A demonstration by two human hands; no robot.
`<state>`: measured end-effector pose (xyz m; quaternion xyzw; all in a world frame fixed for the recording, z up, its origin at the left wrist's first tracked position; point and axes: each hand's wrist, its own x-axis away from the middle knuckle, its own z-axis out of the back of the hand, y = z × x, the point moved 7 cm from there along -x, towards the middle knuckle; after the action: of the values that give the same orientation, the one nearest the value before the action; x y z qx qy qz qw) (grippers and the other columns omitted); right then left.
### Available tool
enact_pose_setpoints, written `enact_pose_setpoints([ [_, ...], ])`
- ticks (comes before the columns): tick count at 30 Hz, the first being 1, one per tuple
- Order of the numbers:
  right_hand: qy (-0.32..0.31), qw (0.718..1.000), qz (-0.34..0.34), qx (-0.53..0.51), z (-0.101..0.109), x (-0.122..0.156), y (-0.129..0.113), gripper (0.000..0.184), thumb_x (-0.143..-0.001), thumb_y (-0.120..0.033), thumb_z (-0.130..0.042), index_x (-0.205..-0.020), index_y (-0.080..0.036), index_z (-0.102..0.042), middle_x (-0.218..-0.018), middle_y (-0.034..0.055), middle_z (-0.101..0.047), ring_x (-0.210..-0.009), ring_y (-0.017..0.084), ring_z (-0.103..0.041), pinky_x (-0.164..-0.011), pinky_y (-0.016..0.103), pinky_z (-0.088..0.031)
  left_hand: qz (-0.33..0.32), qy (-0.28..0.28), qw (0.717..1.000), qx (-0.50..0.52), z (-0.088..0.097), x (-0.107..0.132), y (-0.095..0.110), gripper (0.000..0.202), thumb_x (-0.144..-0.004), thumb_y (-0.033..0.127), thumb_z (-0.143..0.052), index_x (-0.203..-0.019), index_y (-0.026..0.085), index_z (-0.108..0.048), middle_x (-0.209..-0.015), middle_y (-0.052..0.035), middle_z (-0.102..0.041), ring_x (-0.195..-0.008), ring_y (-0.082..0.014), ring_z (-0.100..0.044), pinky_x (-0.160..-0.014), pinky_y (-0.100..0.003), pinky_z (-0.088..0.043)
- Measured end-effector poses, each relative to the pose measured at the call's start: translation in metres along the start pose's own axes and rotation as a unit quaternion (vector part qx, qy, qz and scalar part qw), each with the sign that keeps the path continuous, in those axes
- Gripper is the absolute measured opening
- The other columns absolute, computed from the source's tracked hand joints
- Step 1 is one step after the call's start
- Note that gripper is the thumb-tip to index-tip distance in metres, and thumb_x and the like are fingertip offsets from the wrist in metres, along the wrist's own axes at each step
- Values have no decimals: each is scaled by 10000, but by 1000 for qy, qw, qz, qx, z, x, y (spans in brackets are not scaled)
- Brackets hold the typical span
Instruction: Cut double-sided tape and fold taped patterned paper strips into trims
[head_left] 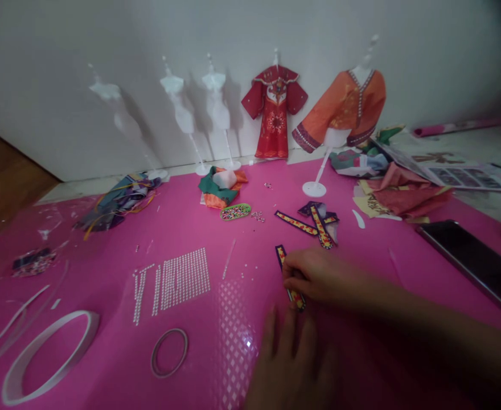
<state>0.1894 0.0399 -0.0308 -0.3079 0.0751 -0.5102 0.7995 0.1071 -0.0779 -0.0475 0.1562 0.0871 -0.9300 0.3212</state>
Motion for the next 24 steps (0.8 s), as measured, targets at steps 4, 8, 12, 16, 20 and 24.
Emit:
enact_pose_setpoints([
  [4, 4, 1000, 1, 1, -1, 0, 0, 103, -795, -128, -568, -716, -175, -615, -658, -12, -626, -574, 106, -503, -513, 222, -275, -3, 7, 1000, 7, 2, 0, 2, 239, -952, 402, -527, -1134, 285, -629, -1233, -68, -666, -1132, -324, -624, -956, -521, -488],
  [8, 14, 1000, -2, -2, -1, -2, 0, 105, -797, -129, -565, -715, -170, -617, -648, -8, -613, -570, 105, -489, -516, 225, -259, 0, 18, 1000, -5, 1, 2, 2, 236, -947, 380, -544, -1150, 292, -626, -1249, -63, -653, -1140, -319, -615, -987, -519, -450],
  [12, 19, 1000, -6, -20, 0, -3, 2, 115, -811, -137, -556, -715, -170, -610, -625, -18, -599, -543, 94, -475, -516, 223, -259, 6, 27, 1000, -12, 1, 1, 1, 255, -935, 422, -557, -1140, 287, -623, -1232, -53, -659, -1135, -315, -613, -991, -507, -439],
  [16, 20, 999, -8, -42, 3, -3, 4, 127, -842, -169, -553, -724, -173, -601, -608, -28, -582, -533, 92, -478, -496, 222, -260, -10, 28, 999, -15, 0, 1, 1, 288, -941, 468, -527, -1154, 296, -617, -1227, -49, -664, -1082, -315, -637, -936, -489, -467],
  [20, 24, 997, -8, -67, 5, -3, 7, 128, -854, -189, -561, -729, -177, -588, -615, -39, -564, -547, 96, -480, -487, 220, -278, -19, 28, 999, -25, -2, 4, 0, 310, -941, 465, -530, -1194, 300, -603, -1258, -52, -648, -1084, -316, -633, -939, -494, -459],
  [24, 30, 995, -7, -96, 4, -5, 11, 149, -882, -210, -546, -741, -176, -582, -647, -37, -568, -575, 98, -489, -510, 214, -320, -38, 34, 998, -31, -2, 3, 1, 323, -941, 475, -521, -1200, 297, -596, -1230, -46, -663, -1064, -303, -637, -921, -474, -467],
])
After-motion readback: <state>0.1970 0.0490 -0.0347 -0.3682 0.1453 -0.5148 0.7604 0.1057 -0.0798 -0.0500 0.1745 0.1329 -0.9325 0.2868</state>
